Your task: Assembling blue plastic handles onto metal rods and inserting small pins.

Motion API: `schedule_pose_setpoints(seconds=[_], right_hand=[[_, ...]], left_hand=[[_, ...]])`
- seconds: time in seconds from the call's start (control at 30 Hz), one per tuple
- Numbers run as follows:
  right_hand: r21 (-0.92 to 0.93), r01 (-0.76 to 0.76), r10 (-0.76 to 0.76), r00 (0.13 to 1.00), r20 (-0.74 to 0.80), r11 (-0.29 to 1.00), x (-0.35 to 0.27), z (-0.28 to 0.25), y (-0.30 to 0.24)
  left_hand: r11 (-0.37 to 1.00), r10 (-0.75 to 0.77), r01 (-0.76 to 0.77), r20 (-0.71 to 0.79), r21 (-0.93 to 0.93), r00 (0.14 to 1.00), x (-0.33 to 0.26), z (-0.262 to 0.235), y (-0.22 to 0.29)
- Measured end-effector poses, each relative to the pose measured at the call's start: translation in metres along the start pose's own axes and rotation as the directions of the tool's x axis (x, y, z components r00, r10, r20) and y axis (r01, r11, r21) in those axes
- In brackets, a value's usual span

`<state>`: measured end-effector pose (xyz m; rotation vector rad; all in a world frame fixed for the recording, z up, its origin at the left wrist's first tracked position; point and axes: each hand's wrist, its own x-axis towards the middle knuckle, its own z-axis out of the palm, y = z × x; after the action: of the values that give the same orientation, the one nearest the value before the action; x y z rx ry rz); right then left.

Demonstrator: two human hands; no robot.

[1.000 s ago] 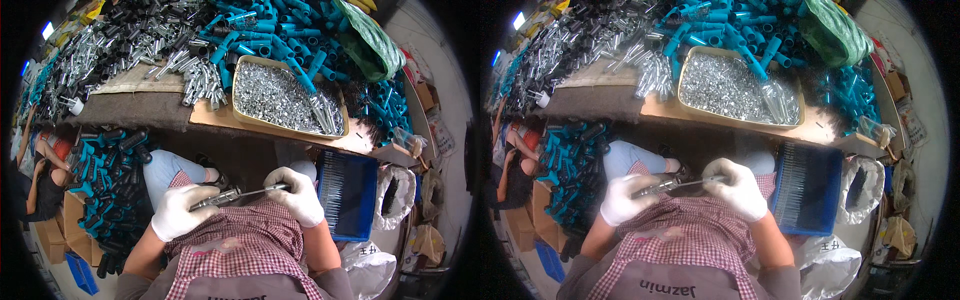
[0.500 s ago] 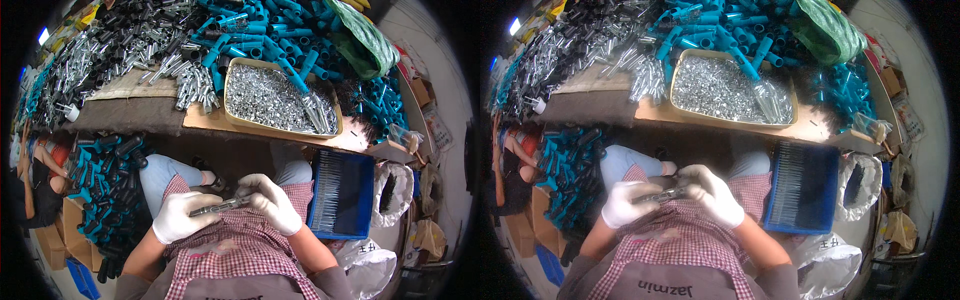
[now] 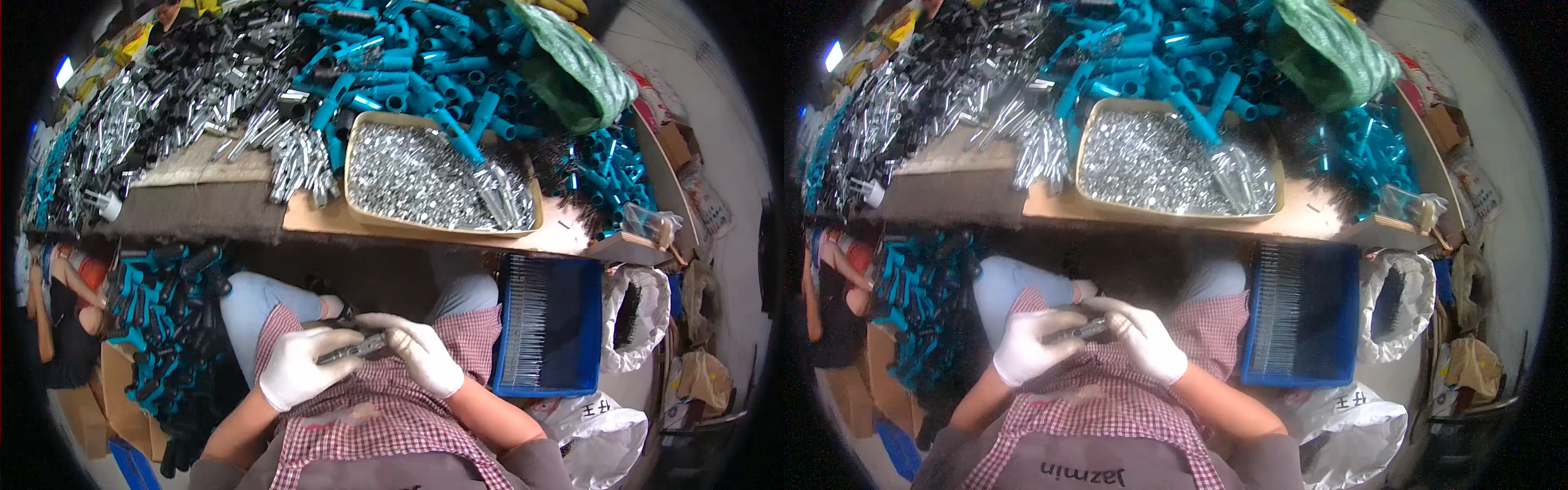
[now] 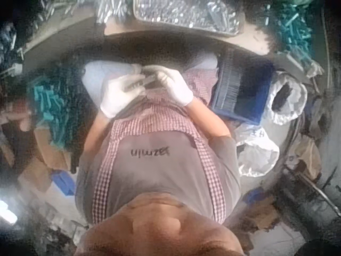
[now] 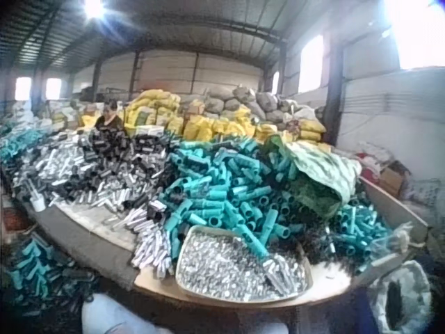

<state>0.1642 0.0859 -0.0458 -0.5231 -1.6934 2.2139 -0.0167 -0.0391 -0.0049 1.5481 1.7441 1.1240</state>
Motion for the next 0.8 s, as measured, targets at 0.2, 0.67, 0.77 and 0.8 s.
schedule_pose_setpoints(seconds=[0.2,0.67,0.77,0.8], right_hand=[[-0.368,0.08,-0.077,0.997,0.025,0.926,0.013,-0.023,-0.021],[-0.956,-0.293,-0.397,0.877,-0.271,0.006,0.202,-0.176,-0.161],[-0.953,-0.3,-0.361,0.894,-0.265,-0.041,0.218,-0.173,-0.157],[-0.951,-0.303,-0.39,0.884,-0.258,-0.059,0.218,-0.17,-0.157]], left_hand=[[1.0,-0.019,0.019,-0.018,0.002,1.0,0.001,0.003,-0.001],[0.998,-0.047,0.05,-0.105,0.027,0.993,-0.002,0.001,0.006],[0.997,-0.025,0.032,-0.098,0.065,0.995,-0.003,0.0,0.011],[0.997,-0.042,0.049,-0.1,0.061,0.994,-0.003,-0.001,0.011]])
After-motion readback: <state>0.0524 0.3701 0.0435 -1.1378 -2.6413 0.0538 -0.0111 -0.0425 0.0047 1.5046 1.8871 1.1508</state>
